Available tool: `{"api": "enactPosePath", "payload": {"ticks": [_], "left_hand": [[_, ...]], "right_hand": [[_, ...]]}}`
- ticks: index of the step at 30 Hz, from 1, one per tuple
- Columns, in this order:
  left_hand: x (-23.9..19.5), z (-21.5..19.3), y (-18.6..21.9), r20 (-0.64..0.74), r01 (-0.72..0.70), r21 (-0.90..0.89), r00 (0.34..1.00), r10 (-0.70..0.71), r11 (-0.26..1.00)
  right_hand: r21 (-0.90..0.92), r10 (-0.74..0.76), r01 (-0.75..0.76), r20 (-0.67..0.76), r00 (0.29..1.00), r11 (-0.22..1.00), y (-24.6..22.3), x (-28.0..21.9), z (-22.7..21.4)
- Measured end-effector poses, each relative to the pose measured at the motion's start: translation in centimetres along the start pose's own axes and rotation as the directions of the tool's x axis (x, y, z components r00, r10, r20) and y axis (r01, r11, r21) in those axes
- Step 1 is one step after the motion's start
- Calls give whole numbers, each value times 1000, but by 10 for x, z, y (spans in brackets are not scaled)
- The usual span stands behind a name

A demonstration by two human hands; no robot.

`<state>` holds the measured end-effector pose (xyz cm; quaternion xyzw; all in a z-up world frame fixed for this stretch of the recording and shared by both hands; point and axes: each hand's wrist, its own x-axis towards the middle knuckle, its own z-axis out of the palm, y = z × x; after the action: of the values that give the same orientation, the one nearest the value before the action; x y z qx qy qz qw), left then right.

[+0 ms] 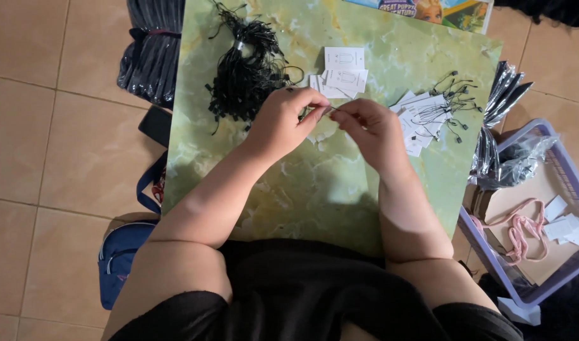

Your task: The person repeatedly picks up small white cards and black cables, threads the cable through a hole in the card, and places the assembled unit on the table. The process is repeated for multiple units throughout the clip.

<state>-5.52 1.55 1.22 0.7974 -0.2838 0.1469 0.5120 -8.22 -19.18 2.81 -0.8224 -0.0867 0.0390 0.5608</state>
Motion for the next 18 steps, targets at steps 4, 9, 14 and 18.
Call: {"api": "enactPosePath", "payload": {"ticks": [4,9,14,18], "left_hand": [[1,0,-3,13,21,4,1000,-21,1000],[3,0,-19,-27,38,99,999,-36,994],[5,-1,-17,17,90,119,996,-93,989],[12,1,-3,215,94,42,971,-101,995]], "right_hand": [[282,56,-53,-3,998,958,4,0,-14],[424,-52,46,2,999,905,7,-7,-40],[470,-197,225,-108,974,853,15,-18,-71],[368,-233,242,-70,970,898,-17,-32,-92]]}}
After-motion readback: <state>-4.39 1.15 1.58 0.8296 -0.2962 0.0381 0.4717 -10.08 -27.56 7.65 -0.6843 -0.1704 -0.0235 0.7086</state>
